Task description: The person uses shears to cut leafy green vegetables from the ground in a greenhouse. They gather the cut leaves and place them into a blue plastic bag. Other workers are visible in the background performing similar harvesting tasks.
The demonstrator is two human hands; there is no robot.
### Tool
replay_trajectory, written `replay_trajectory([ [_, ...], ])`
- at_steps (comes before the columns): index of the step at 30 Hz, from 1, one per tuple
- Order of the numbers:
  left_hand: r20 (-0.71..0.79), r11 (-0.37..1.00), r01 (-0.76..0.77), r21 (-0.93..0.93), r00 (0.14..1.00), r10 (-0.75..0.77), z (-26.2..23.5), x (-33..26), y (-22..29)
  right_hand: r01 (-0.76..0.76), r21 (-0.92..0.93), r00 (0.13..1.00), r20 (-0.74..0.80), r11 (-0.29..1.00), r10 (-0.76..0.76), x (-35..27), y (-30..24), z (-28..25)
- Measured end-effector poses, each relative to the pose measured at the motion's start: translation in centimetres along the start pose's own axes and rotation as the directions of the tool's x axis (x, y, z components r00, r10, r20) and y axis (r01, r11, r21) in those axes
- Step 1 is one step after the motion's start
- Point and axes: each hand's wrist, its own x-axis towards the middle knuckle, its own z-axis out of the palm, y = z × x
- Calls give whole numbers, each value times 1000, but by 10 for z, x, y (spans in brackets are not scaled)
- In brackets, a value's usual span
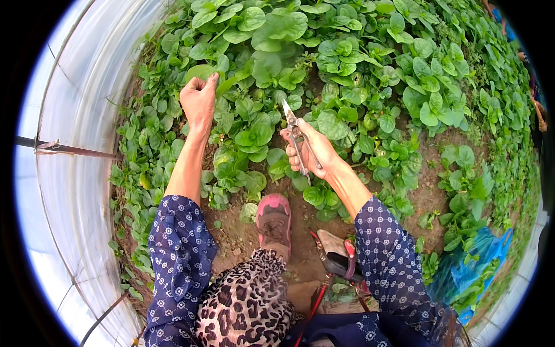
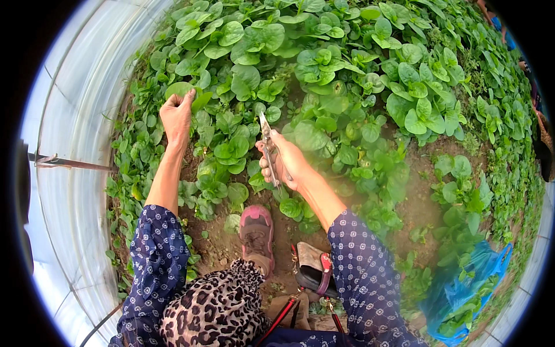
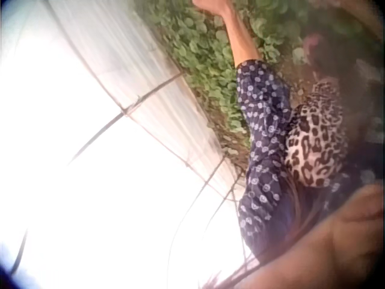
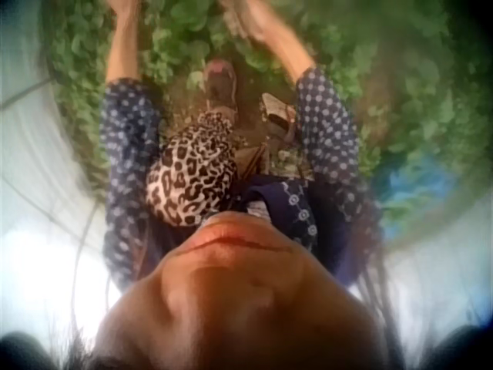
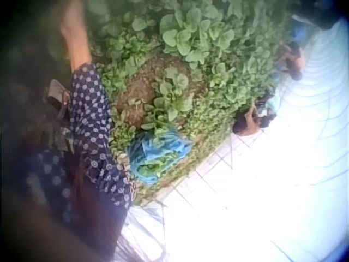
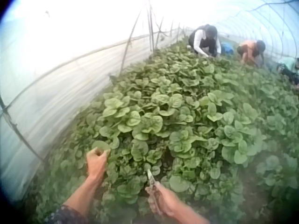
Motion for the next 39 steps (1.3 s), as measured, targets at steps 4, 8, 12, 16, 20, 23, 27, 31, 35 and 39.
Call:
replay_trajectory([
  [4,207,993,105,-62,974,-90,27,4,12,-21,-70,999,46,997,25,23,-20,13],
  [8,493,792,529,-306,799,-344,49,4,19,-28,-102,998,-58,994,22,50,-32,29],
  [12,605,550,710,-439,687,-403,64,21,11,16,-108,995,-98,994,-27,64,-38,40],
  [16,617,306,792,-528,605,-503,80,39,-5,10,-121,996,-92,993,-21,66,-36,47],
  [20,546,322,803,-502,583,-602,91,46,-12,11,-128,996,-86,992,-22,66,-32,50],
  [23,493,375,795,-476,595,-635,98,47,-10,88,-64,986,-137,994,-96,68,-33,50],
  [27,428,406,779,-478,610,-667,104,47,-5,87,50,988,-133,995,-80,71,-33,50],
  [31,411,423,776,-468,614,-674,105,47,-4,97,119,985,-154,988,-79,75,-38,51],
  [35,446,449,768,-456,634,-632,105,46,-5,46,86,989,-144,995,-33,78,-47,50],
  [39,432,479,763,-434,643,-633,105,45,-9,70,140,986,-162,988,-47,83,-53,48],
])
